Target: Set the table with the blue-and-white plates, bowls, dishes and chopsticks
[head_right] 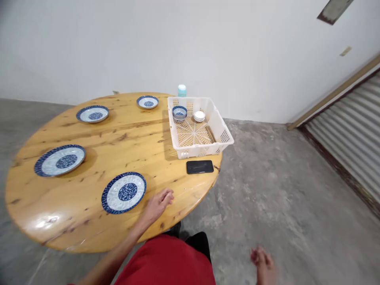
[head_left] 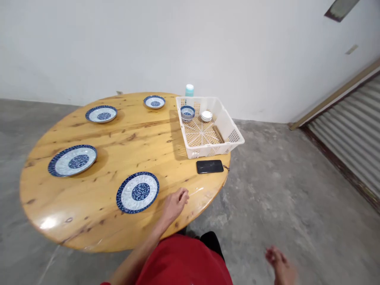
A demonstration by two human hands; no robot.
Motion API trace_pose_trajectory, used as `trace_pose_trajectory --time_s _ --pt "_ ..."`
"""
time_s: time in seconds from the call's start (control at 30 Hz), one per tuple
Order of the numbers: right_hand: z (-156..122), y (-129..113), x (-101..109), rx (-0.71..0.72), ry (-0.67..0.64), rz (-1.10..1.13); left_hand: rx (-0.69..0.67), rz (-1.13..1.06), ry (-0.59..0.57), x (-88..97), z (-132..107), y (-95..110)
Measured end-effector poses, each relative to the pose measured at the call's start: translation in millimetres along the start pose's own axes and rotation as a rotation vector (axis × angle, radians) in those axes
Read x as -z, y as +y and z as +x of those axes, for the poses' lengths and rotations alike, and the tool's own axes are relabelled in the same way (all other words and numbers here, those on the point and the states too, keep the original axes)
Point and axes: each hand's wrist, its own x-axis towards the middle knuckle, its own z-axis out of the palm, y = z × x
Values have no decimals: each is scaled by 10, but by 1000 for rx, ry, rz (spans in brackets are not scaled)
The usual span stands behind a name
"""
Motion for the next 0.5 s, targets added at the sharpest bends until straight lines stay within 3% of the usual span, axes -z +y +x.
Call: trace_pose_trajectory --time_s 0.07,0.13,0.23,0.3,0.4,0.5 --pt "517 -171 83 -130 186 88 -38 -39 101 239 221 94" --pt "1022 -571 234 -67 184 155 -82 -75 221 504 460 229" --pt "1671 -1503 393 183 183 179 -165 -98 379 877 807 524" --pt "2038 -2199 368 356 152 153 -249 -96 443 1068 1019 782" --pt "2564 -3145 93 553 -38 151 -337 -57 435 1235 1358 1219" --pt "3080 -3881 -432 632 -274 210 -294 -70 429 1259 1822 1614"
